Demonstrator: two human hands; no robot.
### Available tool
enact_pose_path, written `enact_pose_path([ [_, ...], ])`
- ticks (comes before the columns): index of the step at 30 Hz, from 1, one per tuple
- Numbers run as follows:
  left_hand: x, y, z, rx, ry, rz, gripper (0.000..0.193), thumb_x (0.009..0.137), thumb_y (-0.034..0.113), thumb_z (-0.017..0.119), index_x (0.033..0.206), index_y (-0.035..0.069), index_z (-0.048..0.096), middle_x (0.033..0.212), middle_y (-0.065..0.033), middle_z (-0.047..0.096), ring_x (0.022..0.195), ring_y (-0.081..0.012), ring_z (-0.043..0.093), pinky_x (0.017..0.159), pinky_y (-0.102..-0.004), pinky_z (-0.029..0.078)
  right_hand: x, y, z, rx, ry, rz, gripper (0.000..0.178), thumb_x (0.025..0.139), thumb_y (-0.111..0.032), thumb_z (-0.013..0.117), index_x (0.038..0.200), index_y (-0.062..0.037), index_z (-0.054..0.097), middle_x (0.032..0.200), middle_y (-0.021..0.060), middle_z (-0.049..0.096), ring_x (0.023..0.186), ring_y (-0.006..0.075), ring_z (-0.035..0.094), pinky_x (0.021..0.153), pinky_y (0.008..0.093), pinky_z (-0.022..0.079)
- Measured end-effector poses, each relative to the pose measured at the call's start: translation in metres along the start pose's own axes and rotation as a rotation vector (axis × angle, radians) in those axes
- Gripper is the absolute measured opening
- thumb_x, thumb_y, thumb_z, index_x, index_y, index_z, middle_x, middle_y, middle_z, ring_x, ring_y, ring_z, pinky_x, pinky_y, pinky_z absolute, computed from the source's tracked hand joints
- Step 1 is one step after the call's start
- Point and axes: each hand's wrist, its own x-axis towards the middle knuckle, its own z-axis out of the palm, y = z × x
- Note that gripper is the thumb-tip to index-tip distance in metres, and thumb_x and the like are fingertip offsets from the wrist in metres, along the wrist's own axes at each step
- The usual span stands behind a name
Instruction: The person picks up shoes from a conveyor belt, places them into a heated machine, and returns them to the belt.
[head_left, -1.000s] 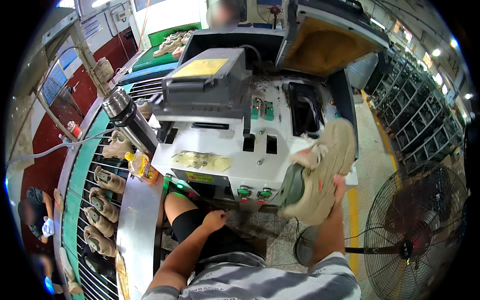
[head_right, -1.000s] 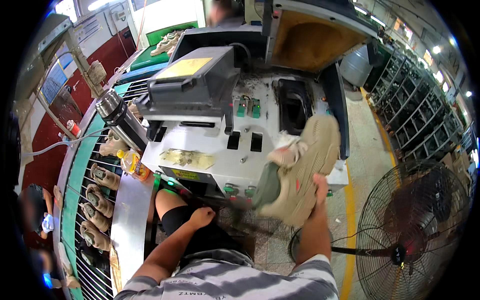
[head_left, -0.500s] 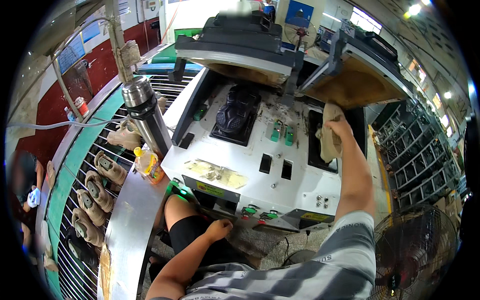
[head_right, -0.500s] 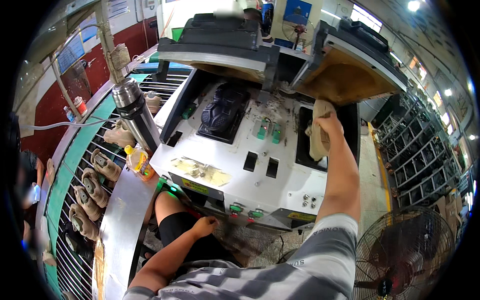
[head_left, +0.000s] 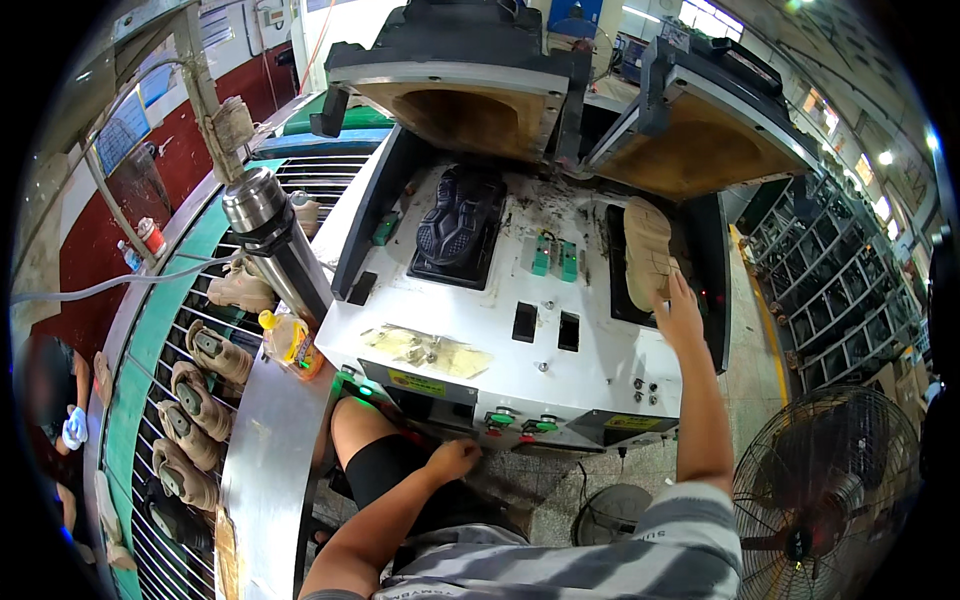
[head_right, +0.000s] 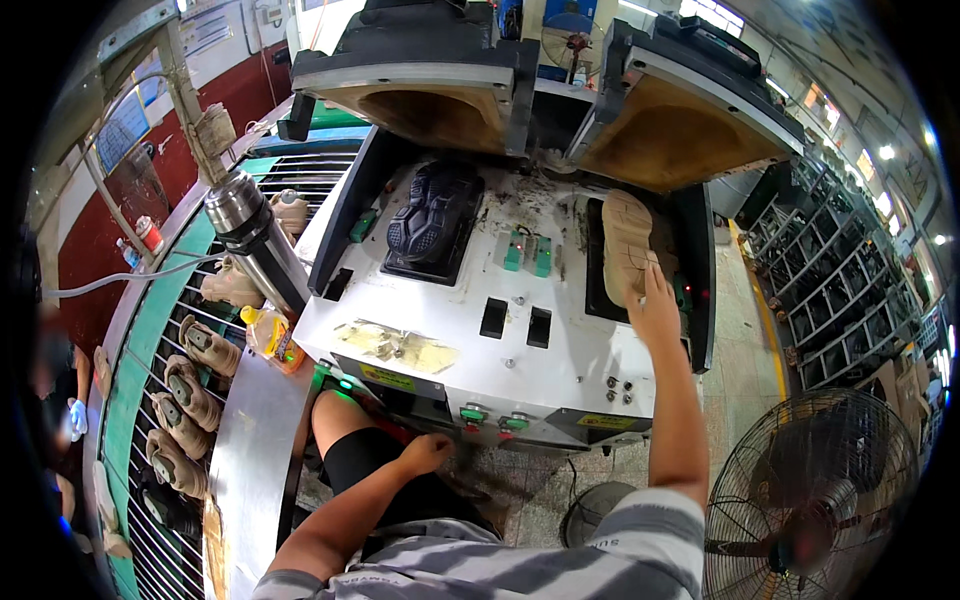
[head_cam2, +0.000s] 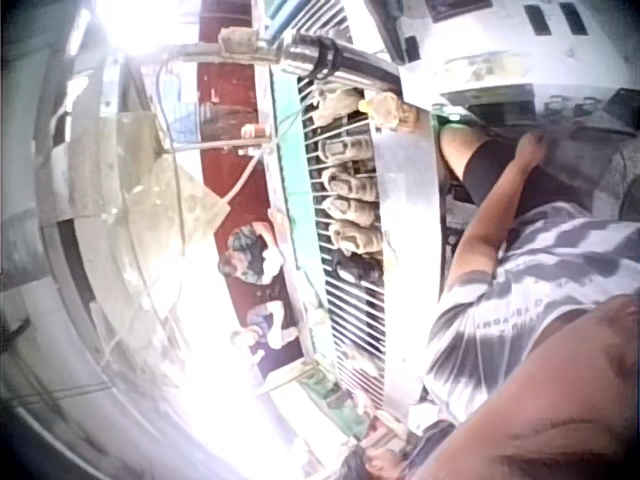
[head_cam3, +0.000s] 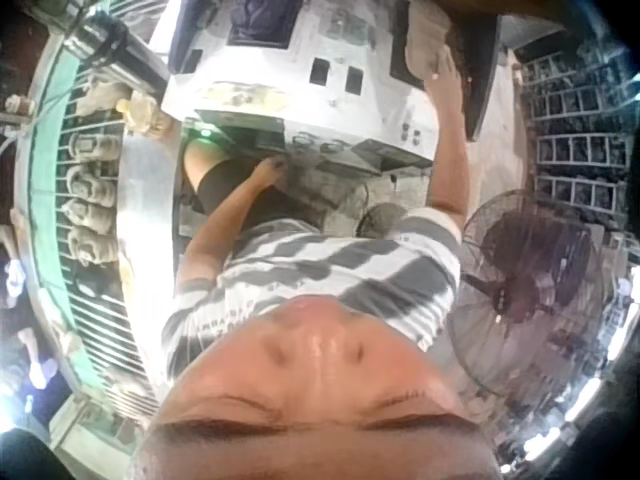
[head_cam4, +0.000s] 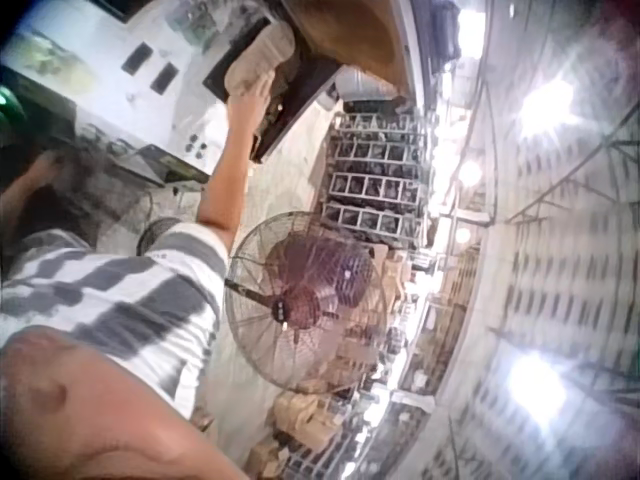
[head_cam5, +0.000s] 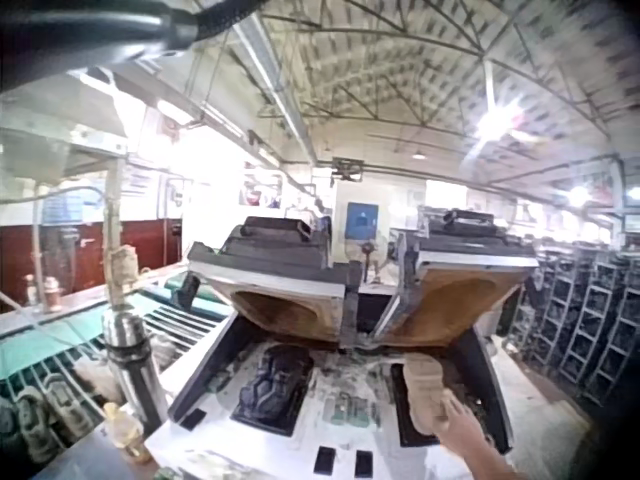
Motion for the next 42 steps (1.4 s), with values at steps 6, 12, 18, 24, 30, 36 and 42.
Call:
enact_pose_path([
  [6, 0.002, 0.081, 0.024, -0.024, -0.227, 0.246, 0.026, 0.088, 0.027, 0.055, 0.098, 0.005, 0.066, 0.092, -0.0196, 0.067, 0.089, -0.0382, 0.063, 0.076, -0.0445, 0.049, -0.238, 0.013, -0.005, 0.707, 0.695, 0.741, 0.015, 0.089, -0.01, 0.057, 0.079, -0.0047, 0.048, 0.071, 0.0051, 0.046, 0.066, 0.0207, 0.044, 0.064, 0.0337, 0.039],
  [12, 0.056, 0.107, 0.052, -0.044, -0.08, 0.28, 0.026, 0.093, 0.023, 0.051, 0.104, 0.004, 0.066, 0.096, -0.0172, 0.067, 0.093, -0.0361, 0.063, 0.08, -0.0424, 0.048, -0.305, 0.067, 0.013, 1.753, 0.223, 1.181, 0.014, 0.088, -0.029, 0.059, 0.086, -0.0154, 0.055, 0.075, 0.0016, 0.052, 0.068, 0.0162, 0.048, 0.064, 0.0304, 0.039],
  [18, -0.026, 0.06, -0.019, -0.24, 0.037, 0.154, 0.027, 0.093, 0.024, 0.054, 0.104, 0.004, 0.069, 0.085, -0.0147, 0.069, 0.078, -0.0251, 0.067, 0.074, -0.0354, 0.051, -0.33, 0.034, 0.04, 0.355, -0.583, 0.805, 0.031, 0.083, -0.034, 0.061, 0.096, -0.0056, 0.065, 0.082, 0.0094, 0.066, 0.071, 0.0251, 0.061, 0.066, 0.0394, 0.049],
  [24, -0.193, -0.067, -0.111, -0.104, 0.988, -0.153, 0.017, 0.084, 0.009, 0.056, 0.089, 0.001, 0.07, 0.078, -0.0114, 0.07, 0.068, -0.0188, 0.065, 0.065, -0.031, 0.052, -0.171, -0.252, -0.01, 1.01, -1.648, -0.404, 0.065, 0.084, -0.032, 0.072, 0.136, -0.0045, 0.044, 0.131, 0.0109, 0.054, 0.114, 0.0211, 0.055, 0.099, 0.0355, 0.043],
  [30, -0.365, -0.115, -0.125, -0.095, 1.529, -0.497, 0.014, 0.083, 0.006, 0.055, 0.084, 0.0, 0.068, 0.064, -0.0079, 0.062, 0.057, -0.0123, 0.057, 0.056, -0.0262, 0.045, 0.075, -0.379, 0.089, 0.719, 0.162, -0.171, 0.071, 0.069, -0.027, 0.076, 0.128, -0.0029, 0.047, 0.12, 0.0168, 0.056, 0.11, 0.0317, 0.054, 0.095, 0.0399, 0.043],
  [36, -0.467, -0.153, -0.057, -0.475, 1.937, -0.375, 0.014, 0.086, 0.001, 0.051, 0.084, -0.001, 0.065, 0.068, -0.0073, 0.063, 0.056, -0.0104, 0.055, 0.052, -0.0247, 0.043, 0.126, -0.429, 0.101, -0.04, -0.337, 0.352, 0.113, 0.061, -0.065, 0.073, 0.147, -0.0122, 0.022, 0.148, 0.0291, 0.024, 0.135, 0.0446, 0.029, 0.104, 0.0589, 0.032],
  [42, -0.46, -0.13, -0.069, -0.119, 1.84, -0.759, 0.014, 0.081, 0.016, 0.058, 0.078, 0.008, 0.07, 0.072, -0.011, 0.067, 0.067, -0.026, 0.065, 0.065, -0.0341, 0.051, 0.123, -0.408, 0.122, 0.03, -0.387, 0.503, 0.11, 0.073, -0.062, 0.064, 0.149, -0.0021, 0.011, 0.143, 0.03, 0.036, 0.129, 0.0427, 0.041, 0.105, 0.0511, 0.034],
])
